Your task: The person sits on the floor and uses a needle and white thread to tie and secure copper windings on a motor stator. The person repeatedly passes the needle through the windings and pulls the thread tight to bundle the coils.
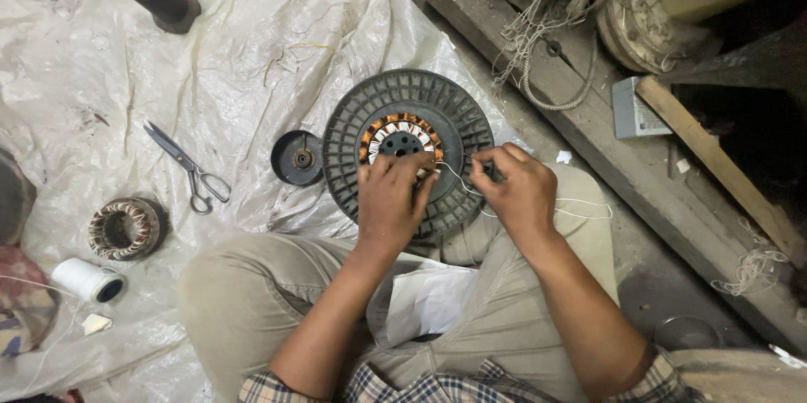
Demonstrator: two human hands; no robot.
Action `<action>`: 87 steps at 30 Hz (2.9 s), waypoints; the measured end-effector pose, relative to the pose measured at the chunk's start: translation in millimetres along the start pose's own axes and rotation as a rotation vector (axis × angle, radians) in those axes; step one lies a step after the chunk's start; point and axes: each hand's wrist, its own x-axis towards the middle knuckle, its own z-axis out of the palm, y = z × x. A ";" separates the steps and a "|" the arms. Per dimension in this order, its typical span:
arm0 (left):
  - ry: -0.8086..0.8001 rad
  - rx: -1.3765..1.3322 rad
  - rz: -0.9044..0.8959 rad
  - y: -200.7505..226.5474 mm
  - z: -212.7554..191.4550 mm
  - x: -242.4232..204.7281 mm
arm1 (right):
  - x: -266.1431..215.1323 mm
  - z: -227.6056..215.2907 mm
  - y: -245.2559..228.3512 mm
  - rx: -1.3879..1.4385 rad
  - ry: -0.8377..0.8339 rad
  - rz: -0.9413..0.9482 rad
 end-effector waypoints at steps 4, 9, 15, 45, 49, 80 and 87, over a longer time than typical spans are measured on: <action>-0.010 0.033 0.018 1.4 0.1 -0.6 | 0.0 -1.0 -1.6 0.019 -0.028 -0.002; -0.020 0.044 0.011 1.4 -0.6 -0.3 | -0.5 2.9 -0.6 0.127 -0.071 0.077; 0.040 -0.070 -0.057 -0.2 -1.0 1.0 | -0.4 16.9 18.8 0.389 -0.211 0.275; 0.213 -0.336 -0.059 -16.4 -1.4 4.6 | 12.6 12.3 -18.5 0.212 -0.150 -0.319; 0.434 -0.740 -0.140 -36.2 -19.7 5.2 | 7.0 7.6 -5.8 0.542 -0.415 -0.267; 0.521 -0.818 -0.600 -93.8 -65.5 11.8 | -45.2 -63.4 151.0 -0.069 0.141 0.385; 0.315 -0.821 -0.301 -39.7 -24.4 -3.2 | -47.4 -17.0 -52.7 0.150 -0.124 -0.228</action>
